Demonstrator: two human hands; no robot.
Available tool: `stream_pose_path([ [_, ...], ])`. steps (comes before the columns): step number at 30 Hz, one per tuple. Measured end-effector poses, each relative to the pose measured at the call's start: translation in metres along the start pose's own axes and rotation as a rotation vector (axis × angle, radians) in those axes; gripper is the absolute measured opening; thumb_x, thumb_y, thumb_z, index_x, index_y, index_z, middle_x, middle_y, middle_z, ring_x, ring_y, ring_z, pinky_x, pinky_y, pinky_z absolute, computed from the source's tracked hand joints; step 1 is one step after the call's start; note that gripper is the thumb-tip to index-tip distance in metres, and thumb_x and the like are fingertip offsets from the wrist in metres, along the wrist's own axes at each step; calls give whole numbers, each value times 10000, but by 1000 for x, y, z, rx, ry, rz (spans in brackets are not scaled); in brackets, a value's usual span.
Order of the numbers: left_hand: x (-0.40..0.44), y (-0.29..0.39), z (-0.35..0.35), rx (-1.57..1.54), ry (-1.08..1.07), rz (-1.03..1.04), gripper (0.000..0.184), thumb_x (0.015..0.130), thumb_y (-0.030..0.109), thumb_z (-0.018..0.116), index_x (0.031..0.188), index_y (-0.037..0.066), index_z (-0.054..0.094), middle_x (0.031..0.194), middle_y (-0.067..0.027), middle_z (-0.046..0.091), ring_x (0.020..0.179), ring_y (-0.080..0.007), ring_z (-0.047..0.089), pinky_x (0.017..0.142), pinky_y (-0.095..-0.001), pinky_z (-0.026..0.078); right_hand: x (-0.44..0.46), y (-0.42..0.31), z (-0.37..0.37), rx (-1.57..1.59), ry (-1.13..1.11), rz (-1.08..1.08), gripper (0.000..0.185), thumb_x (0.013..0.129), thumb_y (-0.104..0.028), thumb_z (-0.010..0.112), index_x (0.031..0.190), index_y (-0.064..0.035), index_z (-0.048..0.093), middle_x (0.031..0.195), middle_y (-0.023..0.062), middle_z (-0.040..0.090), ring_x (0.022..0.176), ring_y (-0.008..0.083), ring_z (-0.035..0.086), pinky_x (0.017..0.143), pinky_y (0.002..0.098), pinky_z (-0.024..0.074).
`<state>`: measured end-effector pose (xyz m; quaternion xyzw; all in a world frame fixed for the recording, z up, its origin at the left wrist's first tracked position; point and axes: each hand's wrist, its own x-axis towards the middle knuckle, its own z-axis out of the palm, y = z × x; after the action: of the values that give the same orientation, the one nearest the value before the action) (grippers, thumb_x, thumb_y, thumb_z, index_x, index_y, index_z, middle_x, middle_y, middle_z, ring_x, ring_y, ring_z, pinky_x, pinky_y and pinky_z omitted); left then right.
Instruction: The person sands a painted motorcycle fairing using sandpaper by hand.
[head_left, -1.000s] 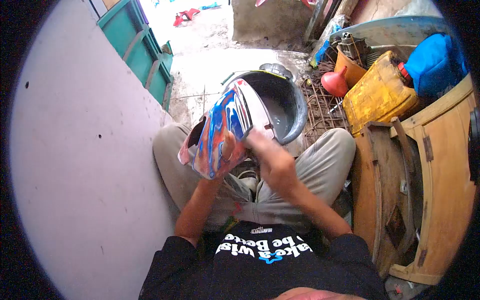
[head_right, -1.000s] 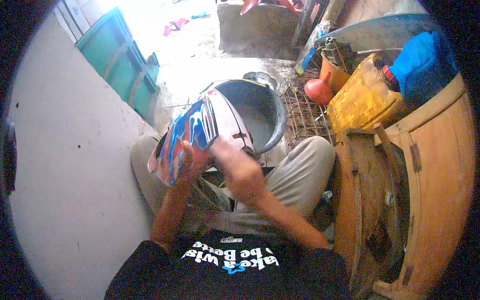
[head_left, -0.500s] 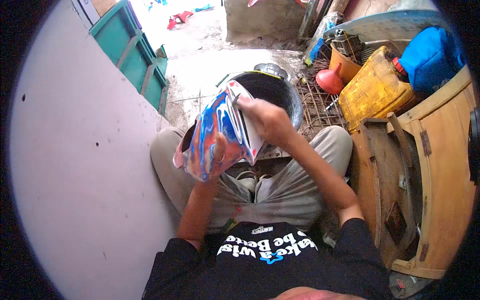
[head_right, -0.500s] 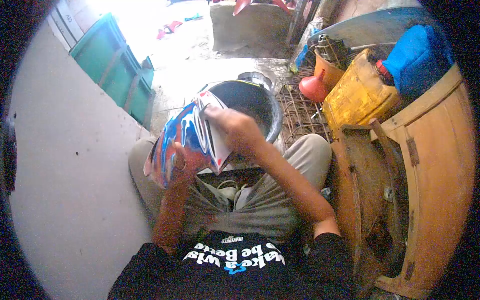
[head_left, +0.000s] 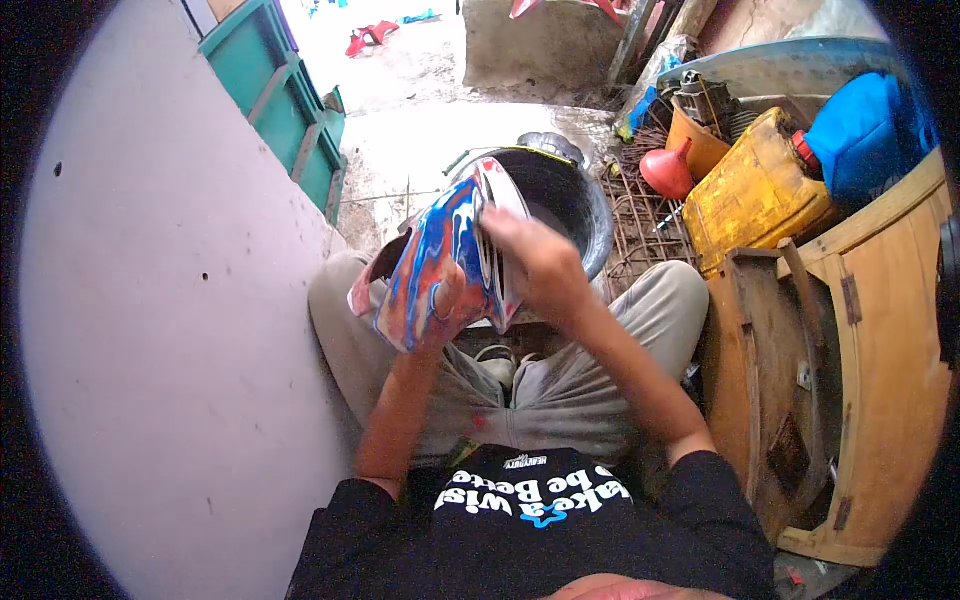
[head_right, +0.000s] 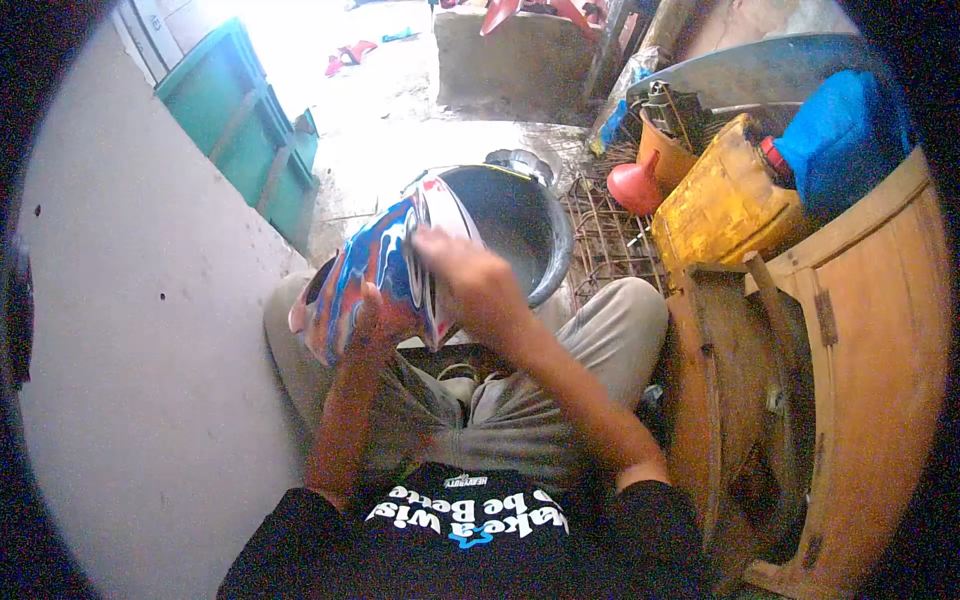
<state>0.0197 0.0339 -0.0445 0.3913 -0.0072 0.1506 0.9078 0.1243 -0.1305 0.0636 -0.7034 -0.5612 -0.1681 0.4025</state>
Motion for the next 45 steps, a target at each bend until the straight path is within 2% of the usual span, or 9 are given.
stream_pose_path([
  [4,-21,4,-6,-6,11,-5,1110,898,800,611,1650,77,230,1537,-186,502,1352,-340,559,1130,-544,485,32,21,7,143,-155,339,321,1018,-36,565,1320,-10,672,1299,252,694,1215,387,688,1033,428,553],
  [10,-11,-7,-5,-39,41,24,1102,898,790,614,1647,76,234,1533,-185,504,1348,-338,561,1127,-542,487,-51,-31,-23,70,-146,106,404,945,51,636,1346,10,657,1379,247,671,1297,373,656,1143,434,498],
  [16,-27,6,-8,-5,6,-15,1094,898,780,616,1644,75,238,1529,-185,507,1344,-337,563,1124,-540,488,-5,11,-10,-31,-54,2,400,982,-33,583,1378,-16,639,1356,247,677,1229,389,685,1052,453,549],
  [19,-19,8,3,19,2,-23,1089,898,775,617,1642,74,240,1527,-184,508,1342,-336,564,1122,-539,489,43,49,10,25,-232,298,381,1010,-100,562,1382,-68,642,1279,261,680,1126,441,673,897,478,566],
  [25,-19,6,2,-1,11,13,1081,899,765,620,1639,73,244,1523,-183,510,1338,-335,566,1119,-536,491,-26,-8,-13,124,-108,119,364,1000,24,598,1359,14,652,1395,258,658,1337,364,632,1129,429,505],
  [31,-30,7,-3,-8,1,-5,1073,899,755,623,1636,72,249,1518,-183,513,1334,-333,568,1116,-534,492,-54,-15,-9,27,-70,101,507,915,81,546,1409,-6,617,1443,243,632,1336,350,634,1147,452,493],
  [36,-26,14,9,34,-16,-18,1066,899,747,625,1633,71,252,1515,-182,515,1330,-332,570,1113,-532,494,33,20,-13,87,-321,592,346,1018,-40,595,1353,12,663,1315,259,690,1262,364,673,1074,408,532],
  [39,-35,17,7,53,-4,8,1062,899,742,626,1632,70,254,1513,-182,516,1328,-331,571,1112,-531,494,22,16,-1,117,-99,-47,334,1034,-97,576,1350,-35,666,1284,275,679,1191,395,687,984,440,571],
  [45,-35,13,8,65,-14,-10,1053,899,732,629,1629,69,258,1509,-181,518,1324,-330,573,1109,-529,496,25,50,7,70,-210,277,332,1016,-69,611,1339,-18,674,1289,261,689,1220,380,686,1011,442,563],
])
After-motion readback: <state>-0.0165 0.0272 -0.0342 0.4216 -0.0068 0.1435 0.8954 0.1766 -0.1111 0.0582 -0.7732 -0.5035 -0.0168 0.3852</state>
